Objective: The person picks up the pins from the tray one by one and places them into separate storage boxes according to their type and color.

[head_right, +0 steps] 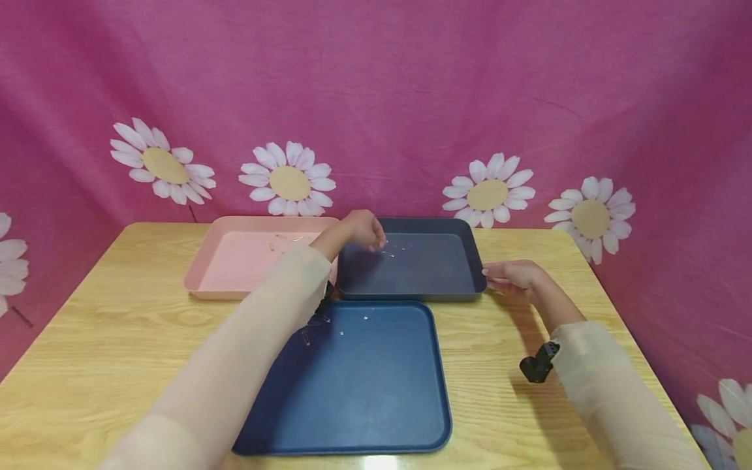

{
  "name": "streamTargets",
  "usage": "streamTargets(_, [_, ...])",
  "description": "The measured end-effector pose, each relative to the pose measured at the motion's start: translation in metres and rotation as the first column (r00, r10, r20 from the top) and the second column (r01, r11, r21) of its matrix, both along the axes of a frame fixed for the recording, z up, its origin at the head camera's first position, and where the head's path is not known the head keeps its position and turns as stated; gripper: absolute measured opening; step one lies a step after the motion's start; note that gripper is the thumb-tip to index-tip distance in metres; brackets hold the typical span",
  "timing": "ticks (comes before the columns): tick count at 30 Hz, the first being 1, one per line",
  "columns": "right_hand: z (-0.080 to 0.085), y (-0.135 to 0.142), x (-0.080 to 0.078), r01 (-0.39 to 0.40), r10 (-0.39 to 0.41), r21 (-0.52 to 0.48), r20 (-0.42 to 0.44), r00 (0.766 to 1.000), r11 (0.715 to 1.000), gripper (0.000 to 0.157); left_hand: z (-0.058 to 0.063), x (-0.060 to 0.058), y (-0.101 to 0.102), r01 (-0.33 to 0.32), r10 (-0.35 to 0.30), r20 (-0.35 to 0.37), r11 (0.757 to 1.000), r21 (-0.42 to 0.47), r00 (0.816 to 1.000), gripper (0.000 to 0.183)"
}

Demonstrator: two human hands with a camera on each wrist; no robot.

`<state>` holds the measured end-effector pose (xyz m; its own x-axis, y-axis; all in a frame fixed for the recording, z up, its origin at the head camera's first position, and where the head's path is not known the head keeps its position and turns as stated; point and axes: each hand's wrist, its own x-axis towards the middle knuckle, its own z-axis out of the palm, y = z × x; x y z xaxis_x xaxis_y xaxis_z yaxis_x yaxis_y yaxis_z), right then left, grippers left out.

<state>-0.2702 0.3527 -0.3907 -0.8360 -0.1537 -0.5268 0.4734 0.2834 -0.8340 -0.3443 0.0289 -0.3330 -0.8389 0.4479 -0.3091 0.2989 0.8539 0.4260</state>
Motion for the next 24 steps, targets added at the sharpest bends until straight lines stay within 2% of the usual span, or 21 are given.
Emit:
streamTargets(2, [0.000, 0.000, 0.000, -0.007, 0.007, -0.001, -0.003, 1.000, 1.000, 0.062, -0.002, 0.006, -0.007, 0.018, -0.018, -0.037, 1.000, 0.018, 0.999, 0.015])
streamTargets(6, [0.001, 0.001, 0.001, 0.016, -0.015, -0.063, 0.008, 1.000, 0.998, 0.022, -0.006, 0.020, -0.023, 0.062, -0.057, -0.091, 0.996, 0.058, 0.994, 0.012])
streamTargets(7, [0.001, 0.001, 0.000, 0.016, -0.016, -0.071, 0.011, 1.000, 0.997, 0.017, -0.007, 0.024, -0.027, 0.074, -0.068, -0.100, 0.995, 0.067, 0.993, 0.013])
streamTargets(10, [0.002, 0.002, 0.000, 0.011, -0.010, -0.059, 0.018, 1.000, 0.998, 0.015, -0.007, 0.037, -0.042, 0.084, -0.073, -0.091, 0.988, 0.128, 0.993, 0.014])
streamTargets(12, [0.002, 0.004, 0.000, 0.001, 0.000, -0.030, 0.019, 1.000, 1.000, 0.021, -0.007, 0.045, -0.051, 0.079, -0.066, -0.077, 0.982, 0.171, 0.995, 0.013])
streamTargets(15, [0.003, 0.005, 0.000, 0.005, -0.004, -0.028, 0.029, 1.000, 1.000, 0.020, -0.006, 0.057, -0.065, 0.080, -0.065, -0.076, 0.974, 0.213, 0.995, 0.012])
streamTargets(17, [0.003, 0.005, 0.000, 0.014, -0.013, -0.047, 0.035, 0.999, 0.999, 0.016, -0.006, 0.065, -0.075, 0.082, -0.066, -0.076, 0.970, 0.228, 0.995, 0.012])
streamTargets(19, [0.003, 0.004, 0.000, 0.029, -0.026, -0.066, 0.042, 0.999, 0.997, 0.023, -0.008, 0.073, -0.085, 0.088, -0.070, -0.082, 0.967, 0.238, 0.994, 0.014])
streamTargets(24, [0.000, 0.001, -0.001, 0.010, -0.009, -0.040, 0.023, 1.000, 0.999, 0.014, -0.017, 0.092, -0.111, 0.119, -0.094, -0.107, 0.960, 0.253, 0.990, 0.015])
